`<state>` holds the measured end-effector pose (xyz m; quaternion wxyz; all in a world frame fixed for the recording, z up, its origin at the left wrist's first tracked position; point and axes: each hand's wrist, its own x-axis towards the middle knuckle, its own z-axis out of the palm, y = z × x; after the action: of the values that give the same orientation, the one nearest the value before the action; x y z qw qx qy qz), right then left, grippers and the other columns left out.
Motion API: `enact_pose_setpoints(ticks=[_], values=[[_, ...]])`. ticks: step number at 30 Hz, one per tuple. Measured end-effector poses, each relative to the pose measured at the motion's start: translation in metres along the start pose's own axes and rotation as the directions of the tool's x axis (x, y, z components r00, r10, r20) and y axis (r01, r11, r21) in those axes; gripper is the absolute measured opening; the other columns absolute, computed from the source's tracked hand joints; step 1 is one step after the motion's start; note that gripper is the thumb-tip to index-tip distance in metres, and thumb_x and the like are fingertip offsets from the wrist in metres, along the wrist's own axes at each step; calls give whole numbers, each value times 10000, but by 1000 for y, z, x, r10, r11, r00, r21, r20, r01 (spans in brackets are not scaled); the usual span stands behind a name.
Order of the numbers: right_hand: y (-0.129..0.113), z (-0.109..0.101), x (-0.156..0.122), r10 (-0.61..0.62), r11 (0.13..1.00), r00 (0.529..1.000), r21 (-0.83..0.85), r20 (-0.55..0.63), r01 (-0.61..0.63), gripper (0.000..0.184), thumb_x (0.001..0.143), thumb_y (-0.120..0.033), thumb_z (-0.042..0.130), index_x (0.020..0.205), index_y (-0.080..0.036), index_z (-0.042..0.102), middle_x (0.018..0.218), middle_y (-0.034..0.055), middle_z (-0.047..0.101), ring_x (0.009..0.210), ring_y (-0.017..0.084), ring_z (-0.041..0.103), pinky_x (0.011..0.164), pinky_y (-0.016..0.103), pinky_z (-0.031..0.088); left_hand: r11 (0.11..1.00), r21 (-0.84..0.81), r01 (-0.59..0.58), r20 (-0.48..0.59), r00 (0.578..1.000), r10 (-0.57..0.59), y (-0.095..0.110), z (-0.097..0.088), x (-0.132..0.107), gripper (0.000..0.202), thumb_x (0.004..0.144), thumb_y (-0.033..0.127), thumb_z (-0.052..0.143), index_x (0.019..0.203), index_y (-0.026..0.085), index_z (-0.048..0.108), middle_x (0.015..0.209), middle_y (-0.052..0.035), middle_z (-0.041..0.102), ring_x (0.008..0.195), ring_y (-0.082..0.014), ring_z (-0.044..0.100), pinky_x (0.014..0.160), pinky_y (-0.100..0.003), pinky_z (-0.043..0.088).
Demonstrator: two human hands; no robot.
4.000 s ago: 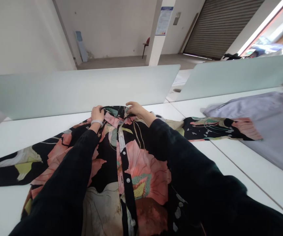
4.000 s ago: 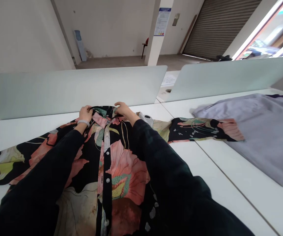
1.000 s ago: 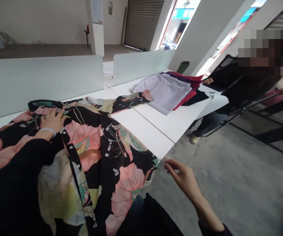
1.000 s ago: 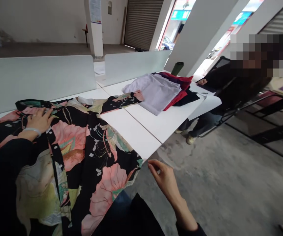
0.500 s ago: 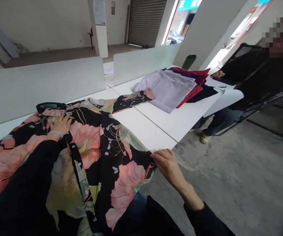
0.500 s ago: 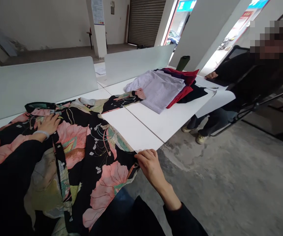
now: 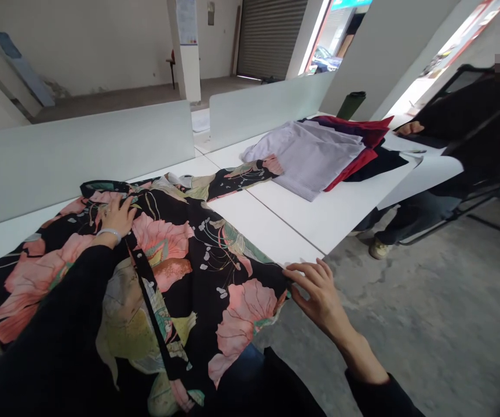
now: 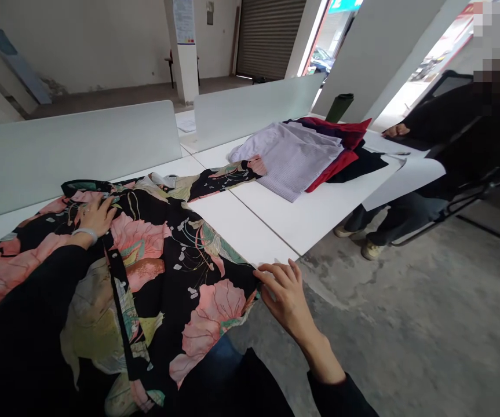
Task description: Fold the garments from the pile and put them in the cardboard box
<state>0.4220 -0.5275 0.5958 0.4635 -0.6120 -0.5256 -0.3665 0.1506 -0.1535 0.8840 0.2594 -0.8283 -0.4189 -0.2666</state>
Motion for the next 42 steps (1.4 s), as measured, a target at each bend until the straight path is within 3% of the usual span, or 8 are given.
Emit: enact_pose_setpoints(ticks=[7,11,17,23,28,35,38,42], values=[[-20,-1,10,-144,988,988,58,47,141,349,848,-127,547,1163,-253,629,1252,90,623,1184,264,515,1121,616,225,995,21,-100,17,995,99,13,-4,14,502,929,399,291,1330,270,563,1517,-91,408,1453,-307,235,1155,-603,195],[-20,-12,9,-170,983,981,84,94,163,318,865,-77,509,1091,-253,647,1201,57,666,1208,250,528,1147,616,174,999,8,-39,114,993,38,27,1,19,562,941,438,229,1415,246,464,1563,-111,335,1455,-309,232,1116,-655,217],[-19,-32,0,69,998,996,9,-51,-69,153,893,-125,550,986,-220,627,997,59,711,992,224,620,1090,559,305,1000,-6,-22,132,991,22,31,9,16,646,933,518,187,1474,224,384,1587,-117,282,1462,-330,209,1125,-650,198],[-48,-16,0,-116,988,988,109,102,105,287,894,-102,506,1069,-262,669,1258,65,635,1232,253,501,1140,590,201,1000,0,-28,143,989,28,30,8,16,629,948,497,197,1483,212,364,1596,-119,262,1464,-329,195,1132,-636,176],[-23,-9,-6,-66,991,995,120,78,56,207,951,-197,515,1017,-287,689,942,14,710,965,195,608,1148,566,204,999,17,-33,164,986,30,30,8,15,630,952,487,195,1488,195,349,1606,-125,232,1472,-328,168,1127,-637,180],[19,-27,-24,-98,991,990,96,100,89,164,924,-203,540,930,-262,693,1133,72,684,1048,244,619,1021,538,407,999,23,-35,154,988,31,29,10,14,629,944,494,179,1488,234,358,1601,-105,251,1472,-320,183,1130,-634,192],[5,-33,-22,-85,985,993,159,81,72,141,891,-175,576,988,-233,660,1084,83,689,997,231,638,1007,516,433,999,-14,-33,112,993,34,31,9,12,606,945,483,222,1473,233,386,1594,-109,269,1465,-325,204,1132,-622,196],[-46,-31,-19,-99,926,995,368,9,88,204,854,-112,602,1022,-220,641,947,60,708,908,198,650,904,398,497,997,-52,-56,-37,998,54,33,3,6,580,953,449,260,1458,200,401,1587,-106,279,1469,-297,184,1160,-558,182]])
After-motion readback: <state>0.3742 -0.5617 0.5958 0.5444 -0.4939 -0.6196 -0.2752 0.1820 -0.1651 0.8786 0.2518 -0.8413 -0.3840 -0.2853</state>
